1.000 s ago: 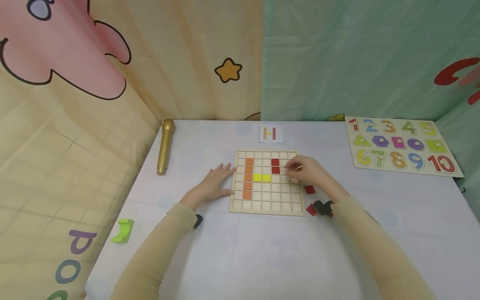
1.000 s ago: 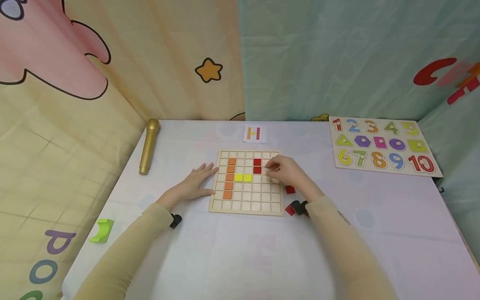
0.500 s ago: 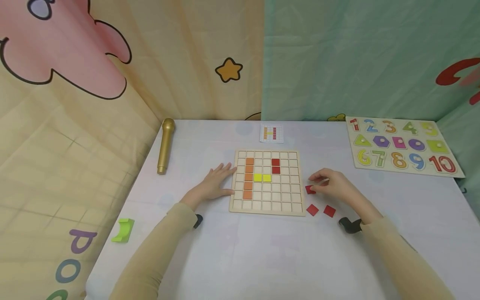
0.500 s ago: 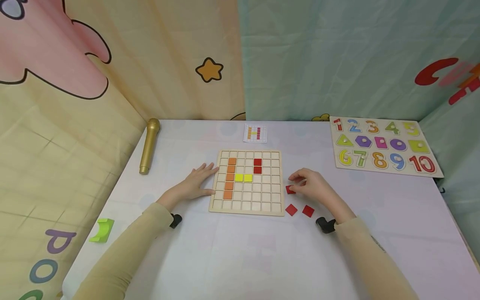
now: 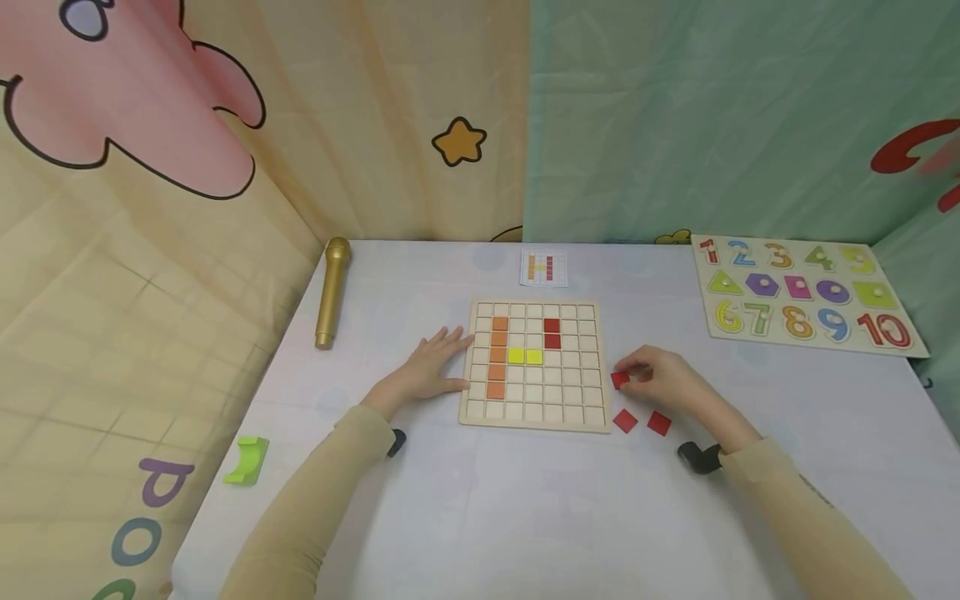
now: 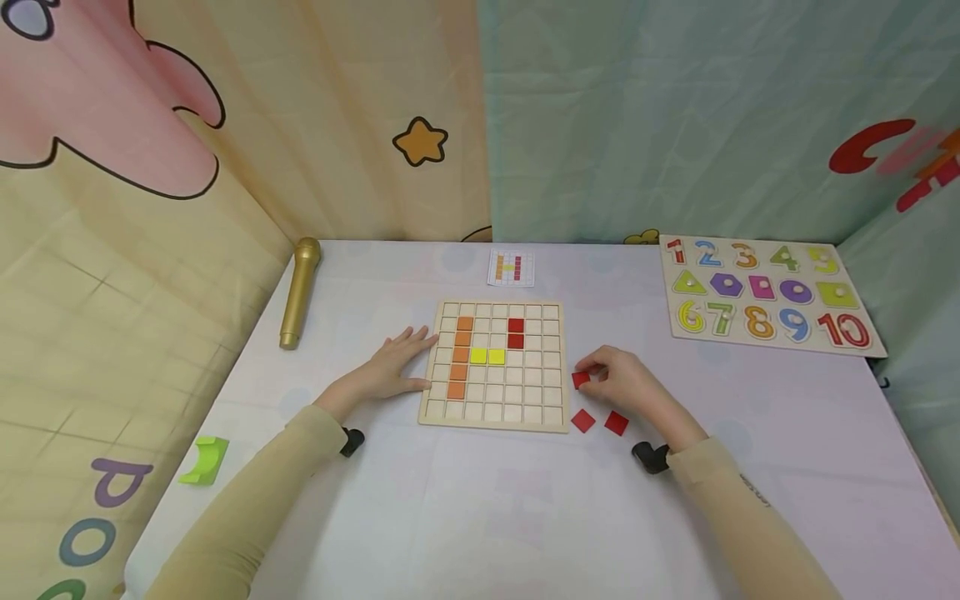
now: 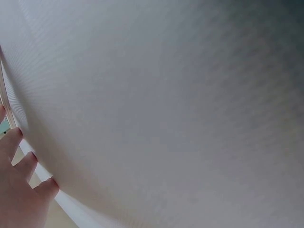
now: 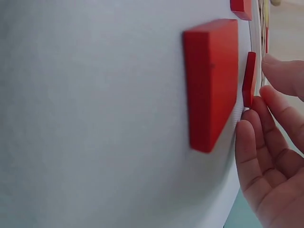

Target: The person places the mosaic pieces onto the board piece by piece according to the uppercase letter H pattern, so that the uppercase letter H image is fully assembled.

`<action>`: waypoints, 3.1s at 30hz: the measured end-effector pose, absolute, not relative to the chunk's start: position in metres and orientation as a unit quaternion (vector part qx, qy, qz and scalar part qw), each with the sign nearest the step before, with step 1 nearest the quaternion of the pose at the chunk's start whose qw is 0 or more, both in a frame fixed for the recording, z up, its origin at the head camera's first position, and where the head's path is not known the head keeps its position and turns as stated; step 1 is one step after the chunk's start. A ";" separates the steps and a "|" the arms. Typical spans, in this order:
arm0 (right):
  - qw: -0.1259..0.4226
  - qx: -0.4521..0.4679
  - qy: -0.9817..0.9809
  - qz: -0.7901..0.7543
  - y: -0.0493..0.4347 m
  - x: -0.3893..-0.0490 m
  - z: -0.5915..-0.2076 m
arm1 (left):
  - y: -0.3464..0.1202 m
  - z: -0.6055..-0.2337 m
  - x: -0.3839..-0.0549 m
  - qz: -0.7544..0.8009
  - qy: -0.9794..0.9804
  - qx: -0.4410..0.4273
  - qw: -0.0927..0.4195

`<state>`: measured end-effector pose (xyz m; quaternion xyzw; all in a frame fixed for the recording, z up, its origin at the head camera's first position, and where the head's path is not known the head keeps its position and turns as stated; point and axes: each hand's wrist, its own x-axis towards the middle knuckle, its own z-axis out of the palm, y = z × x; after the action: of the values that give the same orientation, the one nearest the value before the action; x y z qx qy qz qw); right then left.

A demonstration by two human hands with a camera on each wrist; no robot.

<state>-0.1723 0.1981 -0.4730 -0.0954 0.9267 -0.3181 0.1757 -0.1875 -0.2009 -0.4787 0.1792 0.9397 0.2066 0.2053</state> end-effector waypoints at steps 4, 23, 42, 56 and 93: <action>0.178 -0.099 0.929 -0.309 0.197 -0.172 -0.475 | -0.200 -0.480 -0.189 0.195 0.943 0.171 0.210; 0.160 -0.101 0.939 -0.288 0.194 -0.172 -0.474 | -0.200 -0.481 -0.189 0.198 0.942 0.174 0.208; 0.142 -0.163 0.906 -0.365 0.129 -0.202 -0.459 | -0.200 -0.482 -0.189 0.200 0.942 0.174 0.206; 0.168 -0.180 0.918 -0.310 0.105 -0.213 -0.470 | -0.199 -0.483 -0.190 0.196 0.943 0.165 0.213; 0.151 -0.150 0.907 -0.364 0.159 -0.177 -0.456 | -0.198 -0.477 -0.188 0.201 0.943 0.168 0.206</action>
<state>-0.1768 0.1592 -0.4555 -0.1505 0.9066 -0.3643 0.1507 -0.1876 -0.1982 -0.4772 0.1681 0.9429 0.2006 0.2059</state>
